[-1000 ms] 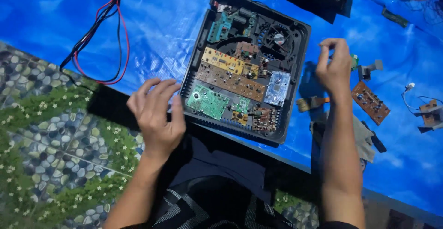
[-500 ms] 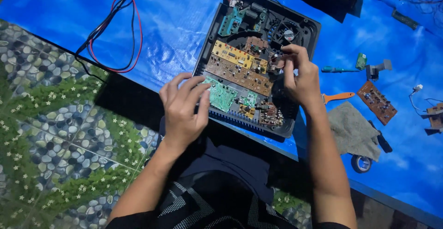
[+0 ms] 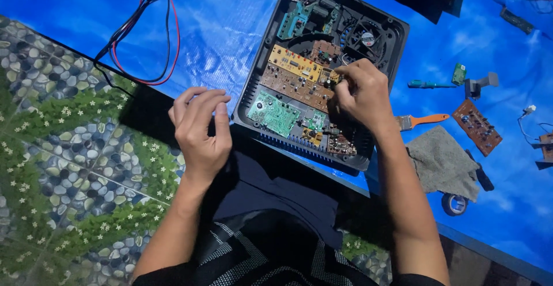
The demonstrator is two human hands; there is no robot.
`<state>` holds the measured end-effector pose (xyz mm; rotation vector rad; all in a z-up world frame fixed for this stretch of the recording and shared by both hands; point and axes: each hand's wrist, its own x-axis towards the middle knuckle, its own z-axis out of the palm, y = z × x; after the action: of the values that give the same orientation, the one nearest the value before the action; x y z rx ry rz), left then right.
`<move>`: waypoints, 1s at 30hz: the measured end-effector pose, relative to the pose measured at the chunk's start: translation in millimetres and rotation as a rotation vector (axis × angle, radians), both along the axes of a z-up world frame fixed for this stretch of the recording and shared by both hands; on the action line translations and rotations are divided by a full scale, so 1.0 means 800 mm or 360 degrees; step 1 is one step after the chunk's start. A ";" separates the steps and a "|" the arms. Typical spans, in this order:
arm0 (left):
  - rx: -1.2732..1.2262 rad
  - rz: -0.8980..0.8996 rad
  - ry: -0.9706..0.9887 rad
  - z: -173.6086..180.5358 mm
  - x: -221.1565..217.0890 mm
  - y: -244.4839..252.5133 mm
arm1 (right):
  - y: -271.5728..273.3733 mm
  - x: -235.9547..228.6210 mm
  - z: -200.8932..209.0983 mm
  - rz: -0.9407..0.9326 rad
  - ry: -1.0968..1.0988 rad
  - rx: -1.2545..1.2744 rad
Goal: The person works on an open electronic device, manipulating wires and components on the circuit boards. They use a multimeter to test connections and handle various small parts and tools on the blue work surface.
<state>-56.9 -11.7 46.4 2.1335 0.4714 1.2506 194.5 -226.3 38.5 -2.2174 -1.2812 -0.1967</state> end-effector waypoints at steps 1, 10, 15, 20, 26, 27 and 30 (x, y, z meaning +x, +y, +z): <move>-0.0002 0.0001 0.0002 -0.002 -0.002 0.001 | 0.003 -0.002 0.004 0.0001 0.0002 -0.0002; -0.0019 0.0029 0.0029 -0.004 -0.007 0.005 | 0.011 0.002 -0.001 0.0102 0.0039 -0.0234; -0.0029 0.0044 0.0039 -0.007 -0.007 0.006 | 0.010 0.008 -0.022 0.0055 -0.0040 -0.0349; -0.0042 0.0047 0.0064 -0.011 -0.009 0.007 | 0.013 0.003 -0.012 0.0035 0.0000 -0.0383; -0.0055 0.0038 0.0081 -0.017 -0.007 0.007 | 0.007 0.007 -0.010 0.0055 0.0037 -0.0363; -0.0060 0.0035 0.0077 -0.015 -0.006 0.006 | 0.006 0.009 -0.012 0.0037 0.0015 -0.0356; -0.0055 0.0015 0.0062 -0.017 -0.003 0.004 | 0.009 0.001 -0.001 0.0089 0.0048 -0.0312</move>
<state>-59.6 -8.5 32.6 2.1324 0.5169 1.1995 195.3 -219.0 37.3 -2.3339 -1.3959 -0.0166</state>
